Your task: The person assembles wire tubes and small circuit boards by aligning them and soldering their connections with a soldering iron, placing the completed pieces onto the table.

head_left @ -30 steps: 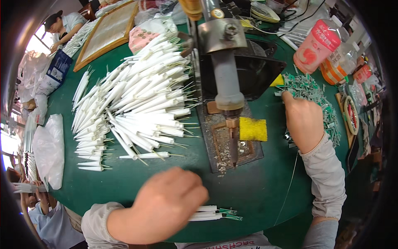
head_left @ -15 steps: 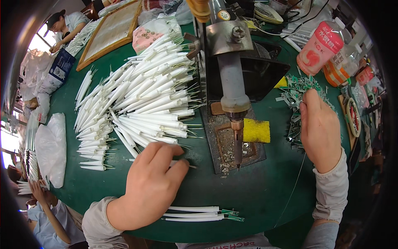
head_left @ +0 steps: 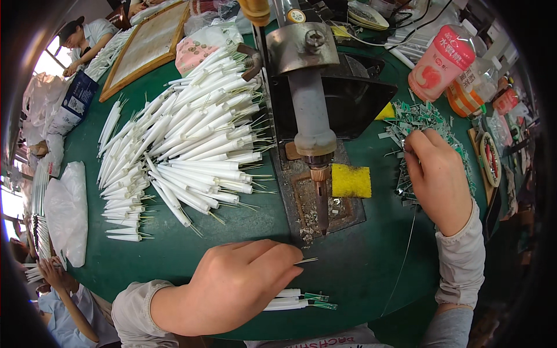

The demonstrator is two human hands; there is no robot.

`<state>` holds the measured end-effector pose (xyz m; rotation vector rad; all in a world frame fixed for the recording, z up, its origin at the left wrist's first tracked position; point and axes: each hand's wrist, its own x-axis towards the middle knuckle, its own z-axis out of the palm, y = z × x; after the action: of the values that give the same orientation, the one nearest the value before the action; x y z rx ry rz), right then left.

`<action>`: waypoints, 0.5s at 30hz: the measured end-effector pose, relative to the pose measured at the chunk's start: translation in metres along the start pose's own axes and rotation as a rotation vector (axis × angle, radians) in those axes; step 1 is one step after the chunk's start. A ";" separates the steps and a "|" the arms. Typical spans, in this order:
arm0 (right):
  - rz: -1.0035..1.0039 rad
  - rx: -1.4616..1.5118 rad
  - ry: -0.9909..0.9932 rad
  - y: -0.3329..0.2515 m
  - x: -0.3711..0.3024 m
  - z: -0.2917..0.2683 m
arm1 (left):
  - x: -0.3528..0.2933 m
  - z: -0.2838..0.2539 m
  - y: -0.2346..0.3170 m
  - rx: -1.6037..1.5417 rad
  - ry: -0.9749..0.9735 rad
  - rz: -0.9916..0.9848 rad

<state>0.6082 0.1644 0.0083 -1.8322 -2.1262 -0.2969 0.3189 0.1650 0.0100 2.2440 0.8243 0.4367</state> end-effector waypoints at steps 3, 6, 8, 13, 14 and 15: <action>0.005 0.039 0.024 -0.004 0.002 0.000 | -0.001 0.001 -0.003 -0.100 -0.019 -0.011; 0.057 0.088 0.046 -0.005 0.000 -0.003 | 0.001 0.001 -0.007 -0.242 -0.010 0.000; 0.063 0.145 0.002 -0.006 -0.001 -0.004 | 0.001 0.002 -0.008 -0.310 -0.009 -0.012; 0.039 0.290 -0.105 -0.014 -0.005 -0.010 | 0.001 0.003 -0.009 -0.440 -0.043 -0.110; 0.034 0.374 -0.182 -0.018 -0.006 -0.015 | 0.001 0.003 -0.008 -0.443 -0.043 -0.111; 0.034 0.374 -0.183 -0.023 -0.008 -0.021 | 0.000 0.003 -0.007 -0.452 -0.057 -0.130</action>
<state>0.5890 0.1466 0.0257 -1.7240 -2.0884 0.2712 0.3175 0.1678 0.0030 1.7682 0.7505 0.4452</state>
